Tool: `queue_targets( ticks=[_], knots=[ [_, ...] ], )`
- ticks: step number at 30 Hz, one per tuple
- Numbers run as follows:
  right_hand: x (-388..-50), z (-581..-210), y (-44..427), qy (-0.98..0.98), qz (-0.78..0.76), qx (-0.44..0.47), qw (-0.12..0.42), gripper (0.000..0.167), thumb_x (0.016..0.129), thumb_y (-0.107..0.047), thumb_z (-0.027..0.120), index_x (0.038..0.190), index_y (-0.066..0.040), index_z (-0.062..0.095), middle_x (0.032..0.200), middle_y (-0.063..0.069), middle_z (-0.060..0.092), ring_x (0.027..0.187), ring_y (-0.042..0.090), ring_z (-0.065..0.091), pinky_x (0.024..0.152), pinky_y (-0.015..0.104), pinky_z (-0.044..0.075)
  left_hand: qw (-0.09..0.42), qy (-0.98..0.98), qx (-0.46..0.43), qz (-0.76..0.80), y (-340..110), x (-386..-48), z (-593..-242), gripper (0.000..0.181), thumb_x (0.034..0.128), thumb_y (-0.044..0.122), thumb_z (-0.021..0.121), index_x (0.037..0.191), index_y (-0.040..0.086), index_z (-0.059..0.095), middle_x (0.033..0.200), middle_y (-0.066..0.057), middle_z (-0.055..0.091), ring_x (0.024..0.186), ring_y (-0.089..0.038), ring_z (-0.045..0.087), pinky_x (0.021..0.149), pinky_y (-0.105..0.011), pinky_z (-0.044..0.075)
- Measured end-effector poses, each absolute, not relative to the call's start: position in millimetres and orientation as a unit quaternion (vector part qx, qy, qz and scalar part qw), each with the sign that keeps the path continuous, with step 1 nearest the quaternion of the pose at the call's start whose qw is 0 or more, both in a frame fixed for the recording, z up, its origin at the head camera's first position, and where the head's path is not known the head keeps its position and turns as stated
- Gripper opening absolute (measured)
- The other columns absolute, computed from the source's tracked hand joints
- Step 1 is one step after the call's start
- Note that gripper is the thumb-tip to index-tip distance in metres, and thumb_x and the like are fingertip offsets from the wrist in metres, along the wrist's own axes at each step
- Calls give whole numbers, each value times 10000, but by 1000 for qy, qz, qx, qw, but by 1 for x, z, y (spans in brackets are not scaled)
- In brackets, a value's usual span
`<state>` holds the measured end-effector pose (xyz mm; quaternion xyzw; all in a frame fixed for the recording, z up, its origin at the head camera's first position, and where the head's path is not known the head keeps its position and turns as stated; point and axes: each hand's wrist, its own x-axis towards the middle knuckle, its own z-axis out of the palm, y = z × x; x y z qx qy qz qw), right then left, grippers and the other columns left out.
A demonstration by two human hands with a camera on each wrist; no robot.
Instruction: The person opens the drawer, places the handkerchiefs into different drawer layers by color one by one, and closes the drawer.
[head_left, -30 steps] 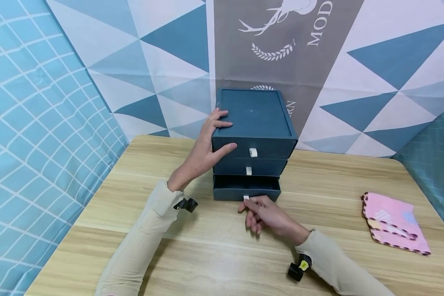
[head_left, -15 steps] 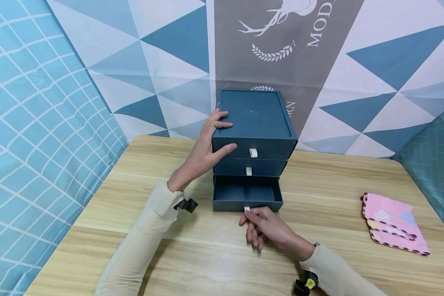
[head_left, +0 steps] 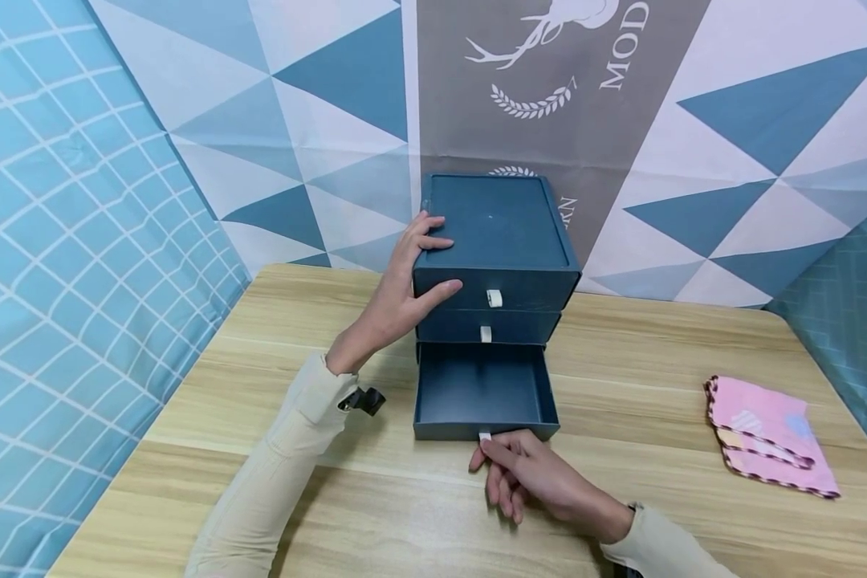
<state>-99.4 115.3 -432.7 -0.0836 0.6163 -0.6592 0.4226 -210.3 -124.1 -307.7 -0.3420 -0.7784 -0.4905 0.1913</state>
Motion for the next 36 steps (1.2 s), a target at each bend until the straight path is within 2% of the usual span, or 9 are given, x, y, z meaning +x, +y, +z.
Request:
queue_targets(
  ticks=[14,24,28,32,36],
  knots=[
    [-82,-430,121,597,-659,-96,447,468,1063,-358,460,1151,79,604,709,45,650,499,79,573,435,242,498,184,-782,-337,-492,-124,-210,-307,408,920,-7,651,1295,-62,499,1559,-239,285,1526,-328,53,1200,-542,75],
    [-74,-431,127,607,-647,-101,451,493,1053,-390,469,1094,72,635,677,34,644,461,54,549,396,211,459,190,-780,-342,-488,-124,-211,-307,411,921,-5,652,1299,-55,497,1560,-239,284,1523,-342,55,1201,-537,82],
    [-74,-423,135,630,-608,-141,462,529,1043,-423,481,1022,65,685,670,42,670,440,34,544,377,182,424,192,-781,-342,-486,-124,-212,-308,414,920,-4,656,1300,-54,498,1558,-243,287,1524,-343,57,1199,-542,85],
    [-77,-403,149,657,-564,-209,454,478,1061,-358,470,992,46,717,679,52,676,446,55,535,366,192,409,195,-781,-342,-485,-124,-212,-309,416,920,3,659,1301,-49,500,1560,-233,290,1524,-342,60,1200,-540,85],
    [-86,-373,169,701,-523,-258,409,383,1075,-280,456,1029,-16,729,714,77,687,480,104,568,364,306,471,195,-782,-342,-483,-124,-212,-308,419,921,11,662,1303,-48,500,1560,-232,290,1523,-349,60,1199,-544,85]
  ],
)
